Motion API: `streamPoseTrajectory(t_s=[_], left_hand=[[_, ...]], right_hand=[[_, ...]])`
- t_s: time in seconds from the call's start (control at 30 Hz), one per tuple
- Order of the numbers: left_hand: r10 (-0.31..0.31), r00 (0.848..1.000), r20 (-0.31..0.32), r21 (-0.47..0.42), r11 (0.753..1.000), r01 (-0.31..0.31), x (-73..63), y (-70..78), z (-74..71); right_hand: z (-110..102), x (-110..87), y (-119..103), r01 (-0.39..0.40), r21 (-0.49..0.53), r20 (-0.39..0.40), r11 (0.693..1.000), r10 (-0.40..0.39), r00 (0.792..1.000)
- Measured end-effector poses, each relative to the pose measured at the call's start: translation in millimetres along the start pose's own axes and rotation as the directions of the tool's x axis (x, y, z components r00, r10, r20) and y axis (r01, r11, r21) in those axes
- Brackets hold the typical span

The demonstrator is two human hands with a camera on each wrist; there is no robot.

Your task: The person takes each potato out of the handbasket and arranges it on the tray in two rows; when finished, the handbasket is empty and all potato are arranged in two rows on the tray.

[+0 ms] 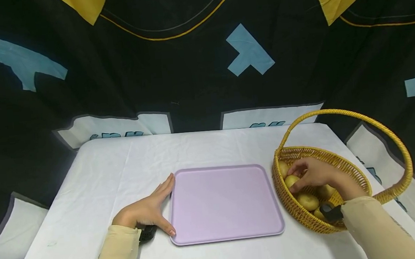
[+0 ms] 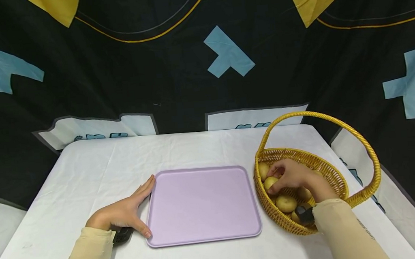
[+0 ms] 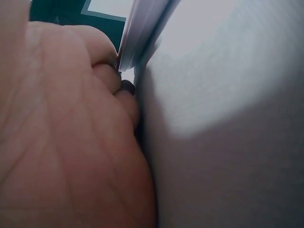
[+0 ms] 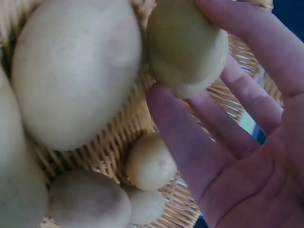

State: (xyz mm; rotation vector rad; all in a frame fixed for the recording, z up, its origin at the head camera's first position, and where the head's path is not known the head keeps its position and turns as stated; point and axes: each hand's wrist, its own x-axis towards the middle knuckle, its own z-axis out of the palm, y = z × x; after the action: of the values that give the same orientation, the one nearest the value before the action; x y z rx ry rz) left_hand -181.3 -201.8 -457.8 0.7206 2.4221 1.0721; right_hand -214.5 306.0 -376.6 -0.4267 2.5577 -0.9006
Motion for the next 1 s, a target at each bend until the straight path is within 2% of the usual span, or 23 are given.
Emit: streamPoseTrajectory(t_s=[0.27,0.53,0.73,1.0], left_hand=[[0.004,1.000,0.000,-0.004,1.000,-0.004,0.1,-0.7,1.0],[0.000,1.000,0.002,-0.013,1.000,0.000,-1.2,-1.3,2.3],[-0.001,1.000,0.002,-0.006,1.000,0.001,-1.2,-0.3,0.7],[0.004,1.000,0.006,-0.004,1.000,-0.004,0.3,-1.7,0.3]], right_hand=[[-9.9,-5.2,-9.4,-0.055,0.061,-0.125,0.997,0.062,0.990],[-6.4,-11.2,-22.0,-0.042,0.138,-0.196,0.990,0.069,0.978],[2.9,-10.4,-38.0,0.049,0.157,-0.241,0.986,-0.010,0.971],[26.4,9.5,-61.6,0.126,0.293,-0.217,0.948,-0.062,0.974]])
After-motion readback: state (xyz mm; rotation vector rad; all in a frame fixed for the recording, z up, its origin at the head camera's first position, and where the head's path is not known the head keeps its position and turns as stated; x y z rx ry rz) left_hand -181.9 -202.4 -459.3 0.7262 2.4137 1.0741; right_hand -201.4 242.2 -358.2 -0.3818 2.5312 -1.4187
